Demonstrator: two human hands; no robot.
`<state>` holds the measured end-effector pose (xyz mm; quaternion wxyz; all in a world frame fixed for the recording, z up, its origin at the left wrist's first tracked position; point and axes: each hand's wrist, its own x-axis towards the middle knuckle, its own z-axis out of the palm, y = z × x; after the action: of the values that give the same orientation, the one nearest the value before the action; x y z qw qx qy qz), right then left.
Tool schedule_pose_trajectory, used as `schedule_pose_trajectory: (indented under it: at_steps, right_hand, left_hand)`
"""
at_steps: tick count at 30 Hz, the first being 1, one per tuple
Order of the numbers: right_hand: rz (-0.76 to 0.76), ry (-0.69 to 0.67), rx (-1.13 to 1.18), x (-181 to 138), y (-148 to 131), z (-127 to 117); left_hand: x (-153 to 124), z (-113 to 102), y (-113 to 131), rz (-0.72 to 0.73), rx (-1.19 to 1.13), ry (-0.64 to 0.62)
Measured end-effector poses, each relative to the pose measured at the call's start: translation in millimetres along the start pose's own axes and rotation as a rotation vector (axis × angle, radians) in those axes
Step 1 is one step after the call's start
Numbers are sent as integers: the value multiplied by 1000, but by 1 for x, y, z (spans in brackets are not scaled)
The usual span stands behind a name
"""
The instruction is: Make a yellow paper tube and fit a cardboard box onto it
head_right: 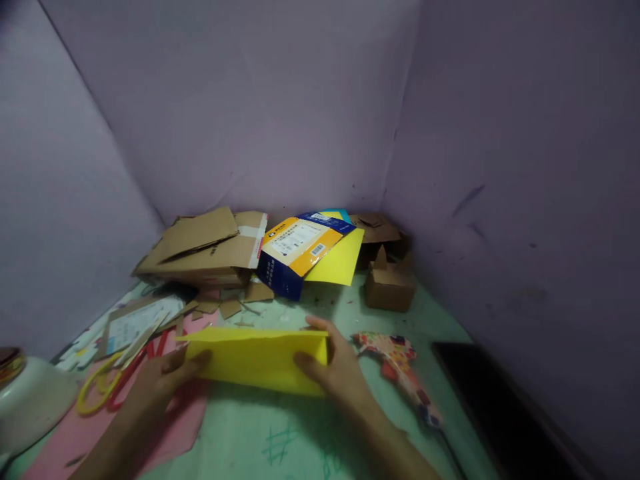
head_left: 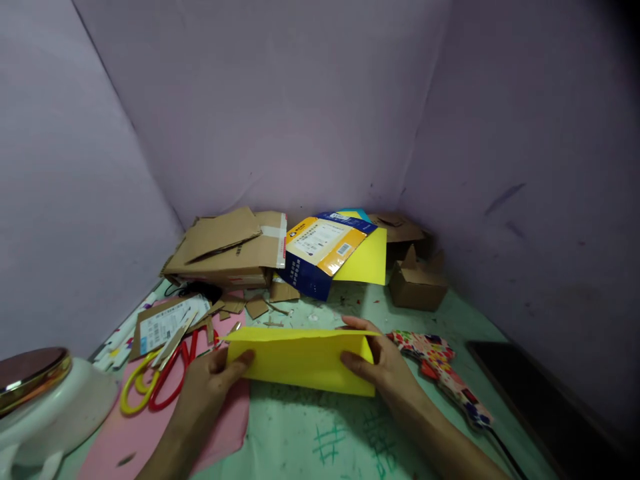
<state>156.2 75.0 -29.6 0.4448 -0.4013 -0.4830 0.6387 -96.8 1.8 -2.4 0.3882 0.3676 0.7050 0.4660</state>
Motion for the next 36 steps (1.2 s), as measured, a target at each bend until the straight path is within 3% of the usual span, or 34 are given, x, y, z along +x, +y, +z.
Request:
schedule_pose_trajectory:
  at_steps: [2, 4, 6, 8, 11, 14, 17, 20, 22, 25, 29, 32, 34, 36]
  right_hand:
    - [-14, 57, -32, 0, -4, 0]
    - [15, 82, -31, 1, -6, 0]
    - [42, 101, -19, 2, -7, 2]
    - [57, 107, 10, 3, -7, 5]
    - [67, 89, 23, 4, -8, 9]
    - [23, 118, -63, 1, -14, 7]
    - [-10, 159, -334, -12, -30, -13]
    - [-61, 232, -837, -32, -48, -50]
    - [40, 371, -1147, -42, -55, -75]
    - [219, 332, -1320, -47, -53, -97]
    - [266, 278, -1402, -46, -45, -100]
    - [167, 367, -1402, -50, -50, -92]
    - [138, 349, -1235, -56, -53, -79]
    - [214, 150, -901, -62, -49, -58]
  left_hand:
    - [-2, -5, 2, 37, 294, -28]
    - [-2, -8, 3, 100, 409, 61]
    - [2, -7, 4, 223, 300, 154]
    - [6, -4, 5, 288, 103, 150]
    - [9, 3, 4, 233, -95, 58]
    - [7, 7, 1, 176, -191, 99]
    - [4, 8, -3, 169, -190, 174]
    - [5, 6, -5, 207, -127, 172]
    - [6, 6, -6, 209, -103, 151]
    - [6, 7, -5, 185, -104, 144]
    - [3, 9, -2, 184, -115, 156]
    - [1, 10, 0, 179, -127, 165]
    - [-1, 11, 0, 167, -126, 178]
    - [-2, 13, -2, 156, -126, 183]
